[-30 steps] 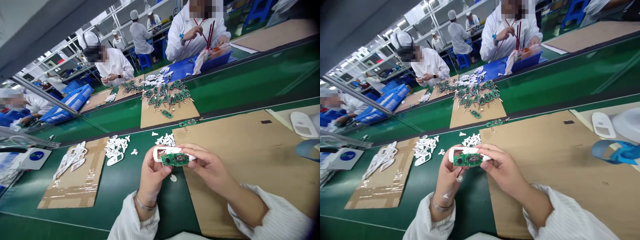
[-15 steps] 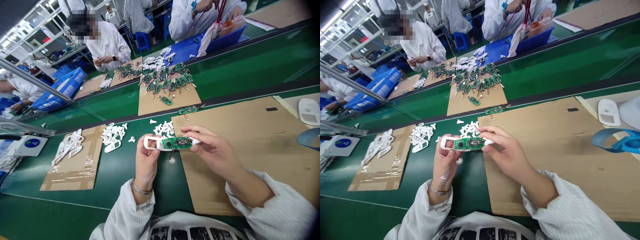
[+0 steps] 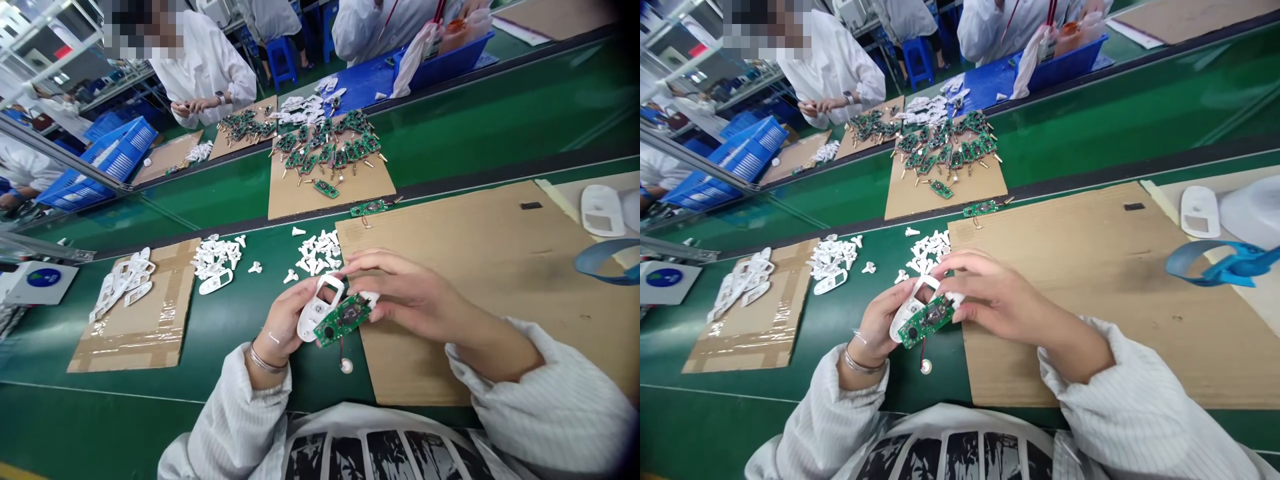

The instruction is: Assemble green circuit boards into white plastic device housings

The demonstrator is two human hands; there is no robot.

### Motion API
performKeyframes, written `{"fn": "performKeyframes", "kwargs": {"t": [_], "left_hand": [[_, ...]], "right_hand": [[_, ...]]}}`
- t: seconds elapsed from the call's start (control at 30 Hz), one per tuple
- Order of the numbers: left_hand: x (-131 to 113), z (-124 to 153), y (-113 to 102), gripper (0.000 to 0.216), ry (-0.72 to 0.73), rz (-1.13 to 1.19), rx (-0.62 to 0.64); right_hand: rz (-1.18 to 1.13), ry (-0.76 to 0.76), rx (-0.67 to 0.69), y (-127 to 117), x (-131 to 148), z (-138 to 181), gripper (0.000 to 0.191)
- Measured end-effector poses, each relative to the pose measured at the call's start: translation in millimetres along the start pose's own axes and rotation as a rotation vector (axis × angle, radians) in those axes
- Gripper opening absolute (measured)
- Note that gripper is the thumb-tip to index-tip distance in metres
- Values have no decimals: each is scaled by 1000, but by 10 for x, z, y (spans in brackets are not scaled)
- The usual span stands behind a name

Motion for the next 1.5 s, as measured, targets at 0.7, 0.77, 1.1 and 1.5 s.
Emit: {"fn": "performKeyframes", "kwargs": {"t": [0.7,0.77,1.1,1.5], "left_hand": [[-28,120,160,42,-178,-311,267],[-57,97,126,51,-144,-340,241],[-19,136,267,38,-195,-313,324],[-99,99,348,21,200,-562,373]], "right_hand": [[197,-23,93,84,-37,21,22],[160,-21,74,57,-19,7,21],[292,-56,54,117,-37,40,22],[223,-25,7,132,32,27,36]]}}
Point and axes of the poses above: each hand's wrist, its own z-axis away from the middle knuckle, its own y-axis out of the palm, x = y × z, the point moved 8 cm from there along -z, towards the middle knuckle, and after that the axes turned 9 degrees about y, right-handed, at the moved point
